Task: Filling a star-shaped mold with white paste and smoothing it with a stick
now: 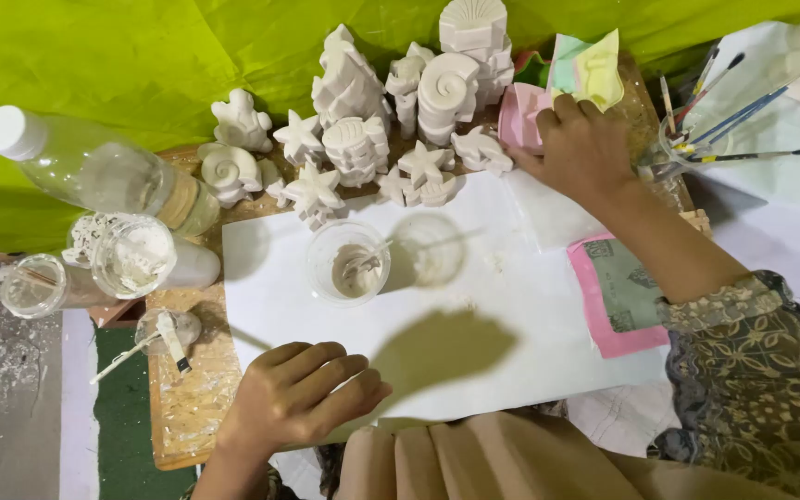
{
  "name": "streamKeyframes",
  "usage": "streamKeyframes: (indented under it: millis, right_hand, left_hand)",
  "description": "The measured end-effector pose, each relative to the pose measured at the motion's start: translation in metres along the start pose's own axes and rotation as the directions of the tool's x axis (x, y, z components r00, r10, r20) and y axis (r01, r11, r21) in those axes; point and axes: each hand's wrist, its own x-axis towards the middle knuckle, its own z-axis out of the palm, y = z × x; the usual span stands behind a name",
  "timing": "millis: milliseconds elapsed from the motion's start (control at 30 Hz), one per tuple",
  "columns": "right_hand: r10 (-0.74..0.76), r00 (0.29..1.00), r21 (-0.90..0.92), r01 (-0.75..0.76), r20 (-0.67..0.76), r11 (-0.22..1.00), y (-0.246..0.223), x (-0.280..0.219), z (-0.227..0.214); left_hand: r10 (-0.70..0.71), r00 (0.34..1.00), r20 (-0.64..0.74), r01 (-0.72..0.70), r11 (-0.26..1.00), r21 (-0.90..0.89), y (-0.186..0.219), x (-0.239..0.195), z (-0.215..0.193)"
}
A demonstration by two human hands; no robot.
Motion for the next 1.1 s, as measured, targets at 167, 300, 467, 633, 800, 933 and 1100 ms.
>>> streamKeyframes:
  millis: [167, 300, 467, 633, 800, 933, 1100]
  right_hand:
    - [0.007, 0.993, 0.141, -0.023, 0.114, 0.990, 0.001, -0.008, 0.027]
    - [0.040, 0.993, 0.173, -0.059, 0.113, 0.983, 0.007, -0.004, 0.035]
    - [0.117, 0.993, 0.212, -0.109, -0.026, 0.971, 0.028, 0.009, 0.039]
    - [0.200, 0.980, 0.206, -0.199, 0.017, 0.958, 0.035, 0.015, 0.048]
    - [0.204, 0.977, 0.198, -0.211, 0.058, 0.957, 0.045, 0.027, 0.041]
    - [0.234, 0.972, 0.223, -0.224, -0.018, 0.949, 0.058, 0.030, 0.026]
    - [0.247, 0.958, 0.429, -0.165, -0.143, 0.888, 0.068, 0.029, -0.016]
  left_hand:
    - [-0.030, 1.000, -0.009, 0.030, 1.000, 0.001, -0.001, -0.009, -0.001]
    - [-0.031, 0.999, -0.027, 0.031, 0.999, 0.034, -0.004, -0.013, -0.001]
    - [-0.041, 0.999, -0.025, 0.042, 0.998, 0.049, -0.005, -0.019, -0.002]
    - [-0.046, 0.999, -0.027, 0.047, 0.997, 0.061, -0.006, -0.018, -0.001]
    - [-0.057, 0.998, -0.018, 0.058, 0.997, 0.051, -0.006, -0.016, -0.002]
    - [-0.071, 0.996, -0.052, 0.073, 0.997, 0.040, -0.008, -0.017, 0.000]
    - [-0.177, 0.979, -0.102, 0.178, 0.984, -0.002, -0.009, -0.017, 0.006]
